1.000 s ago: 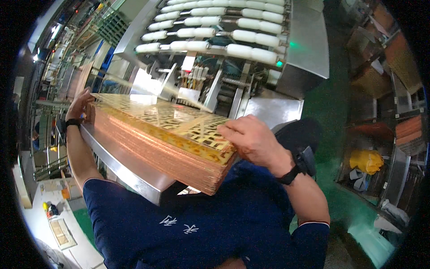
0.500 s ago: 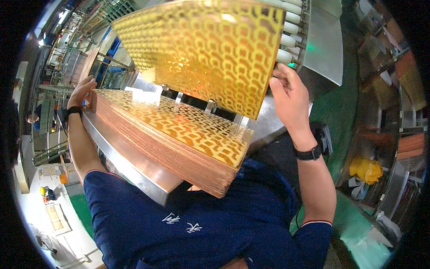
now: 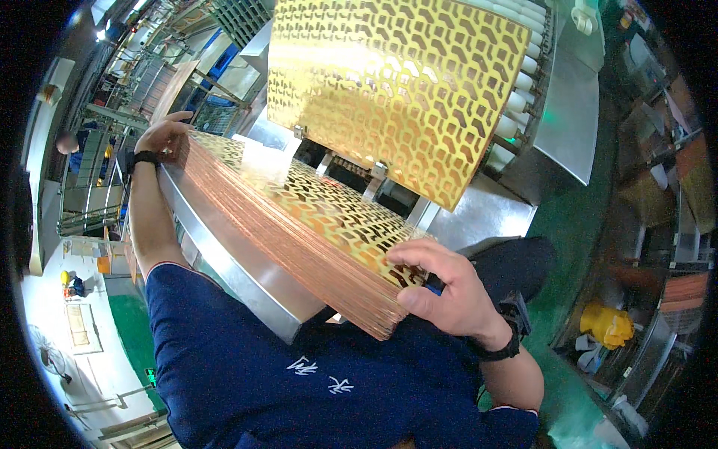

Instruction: Processing and stacking perforated metal sheets in a fabrication facility.

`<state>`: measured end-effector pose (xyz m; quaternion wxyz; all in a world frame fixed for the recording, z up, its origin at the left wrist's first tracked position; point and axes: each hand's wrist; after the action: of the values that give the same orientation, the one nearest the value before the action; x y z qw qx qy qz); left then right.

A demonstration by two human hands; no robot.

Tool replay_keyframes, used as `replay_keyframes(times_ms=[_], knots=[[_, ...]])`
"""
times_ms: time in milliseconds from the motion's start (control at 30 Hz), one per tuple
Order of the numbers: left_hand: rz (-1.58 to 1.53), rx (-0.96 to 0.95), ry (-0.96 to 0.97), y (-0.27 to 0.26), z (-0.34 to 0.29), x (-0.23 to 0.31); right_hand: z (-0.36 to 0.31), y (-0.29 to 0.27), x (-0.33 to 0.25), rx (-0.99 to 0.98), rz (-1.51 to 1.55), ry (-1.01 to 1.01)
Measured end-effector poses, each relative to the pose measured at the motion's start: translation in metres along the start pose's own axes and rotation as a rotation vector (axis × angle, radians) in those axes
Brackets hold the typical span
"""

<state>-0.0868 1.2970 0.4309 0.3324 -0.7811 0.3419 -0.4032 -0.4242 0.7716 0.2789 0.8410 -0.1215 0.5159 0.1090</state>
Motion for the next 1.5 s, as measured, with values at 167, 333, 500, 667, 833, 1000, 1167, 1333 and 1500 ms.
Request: replay_keyframes(times_ms=[167, 333, 500, 667, 833, 1000, 1167, 1333, 1500], knots=[[-0.115, 0.022, 0.048, -0.008, 0.018, -0.027, 0.002, 0.002, -0.003, 0.055, 0.119, 0.107], [-0.058, 0.111, 0.066, 0.007, 0.009, -0.008, 0.005, -0.003, -0.004, 0.130, 0.154, 0.119], [0.209, 0.124, 0.352, 0.005, 0.052, -0.015, 0.002, -0.004, -0.010, 0.345, -0.167, 0.044], [0.313, 0.157, 0.357, 0.016, 0.053, -0.040, -0.008, 0.007, 0.010, 0.256, -0.539, -0.297], [0.060, 0.101, 0.413, 0.004, 0.070, -0.059, -0.022, 0.014, 0.011, 0.231, -0.500, -0.274], [0.006, 0.122, 0.381, -0.018, 0.092, -0.088, -0.013, 0.020, 0.021, 0.245, -0.597, -0.280], [-0.062, 0.060, 0.290, -0.016, 0.087, -0.076, -0.006, 0.019, 0.034, 0.213, -0.573, -0.297], [0.020, 0.136, 0.350, -0.016, 0.082, -0.072, -0.002, 0.020, 0.032, 0.233, -0.547, -0.277], [0.006, 0.166, 0.410, -0.009, 0.083, -0.080, -0.004, 0.023, 0.032, 0.225, -0.538, -0.254]])
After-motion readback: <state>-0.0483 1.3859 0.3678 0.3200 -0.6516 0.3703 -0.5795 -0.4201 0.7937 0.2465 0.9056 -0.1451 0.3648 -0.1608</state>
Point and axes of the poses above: each hand's wrist, its own z-axis towards the middle knuckle, its own y-axis out of the palm, x = y × z, and after that the axes turned 10 degrees about -y, right-handed
